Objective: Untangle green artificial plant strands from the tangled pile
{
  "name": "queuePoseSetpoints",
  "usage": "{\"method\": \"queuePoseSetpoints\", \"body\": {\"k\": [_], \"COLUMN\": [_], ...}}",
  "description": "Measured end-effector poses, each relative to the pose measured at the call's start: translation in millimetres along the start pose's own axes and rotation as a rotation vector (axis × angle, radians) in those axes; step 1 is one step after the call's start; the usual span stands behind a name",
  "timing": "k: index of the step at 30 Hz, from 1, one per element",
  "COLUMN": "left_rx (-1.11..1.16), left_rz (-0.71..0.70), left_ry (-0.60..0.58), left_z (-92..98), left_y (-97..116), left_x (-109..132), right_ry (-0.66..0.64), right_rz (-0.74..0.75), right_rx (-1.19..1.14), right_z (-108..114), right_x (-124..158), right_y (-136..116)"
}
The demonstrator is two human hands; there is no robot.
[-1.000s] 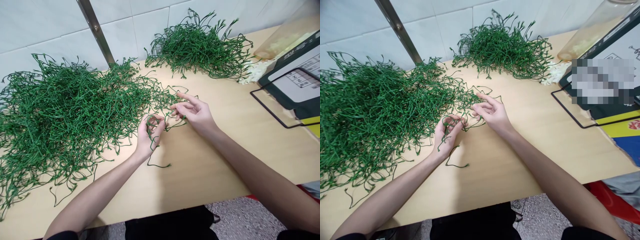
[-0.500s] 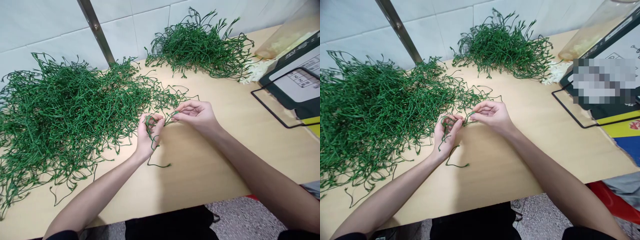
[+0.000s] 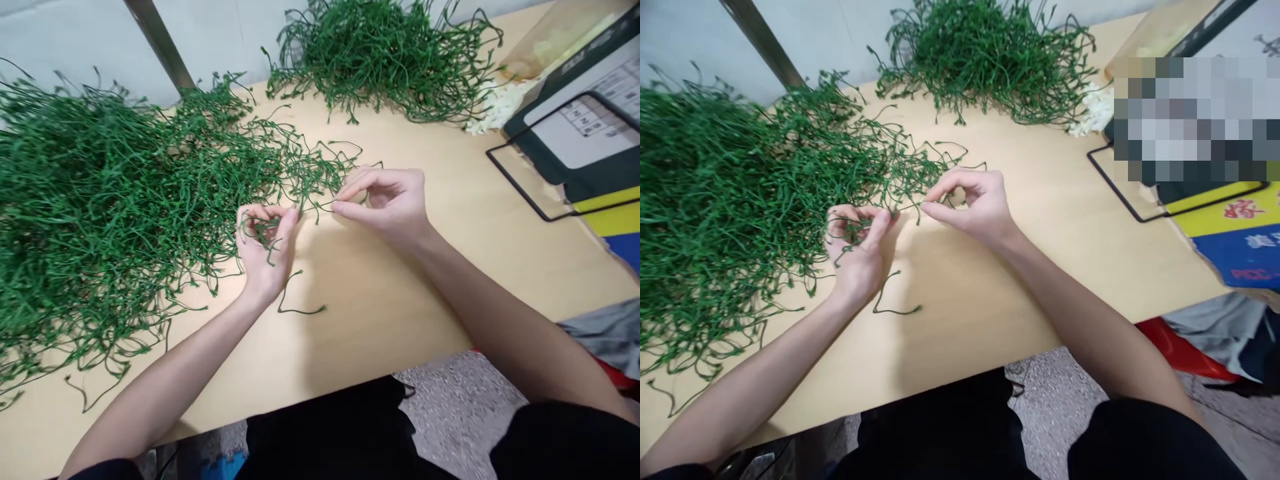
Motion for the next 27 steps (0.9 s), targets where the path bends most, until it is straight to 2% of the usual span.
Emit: {"method": "queuePoseSetpoints", "body": {"k": [4, 8, 14, 21, 27], "left_rx": [-0.041, -0.03, -0.06, -0.061, -0.001], "left_rz": [-0.094, -0.1, -0.077, -0.012, -0.002], "left_ry": [0.03, 0.004, -0.121, -0.198, -0.211], "left_z": [1.2, -0.1, -3.1, -7.1, -11.8], "left_y": [8, 11, 8, 5, 9], "left_x": [-1, -2, -1, 3, 4], "right_ry": [-0.213, -0.374, -0.39, -0.244, -0.408], "right_rz": [-0.098, -0.189, -0.262, -0.27, -0.348], "right_rx": [-0.085, -0.095, -0.228, -0.182, -0.237], "right_z": [-4, -10, -13, -11, -12], "right_x": [1, 4, 4, 5, 8], "right_y": [3, 9, 15, 8, 10]}}
Point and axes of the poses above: each hand's wrist, its own x-axis away from the middle knuckle, its own z-axis out of the back of the hand, y = z × x, the point moved 3 cm from there along -x, towards the middle knuckle, and after that the axes turned 6 degrees about -z, right-handed, at the moved point
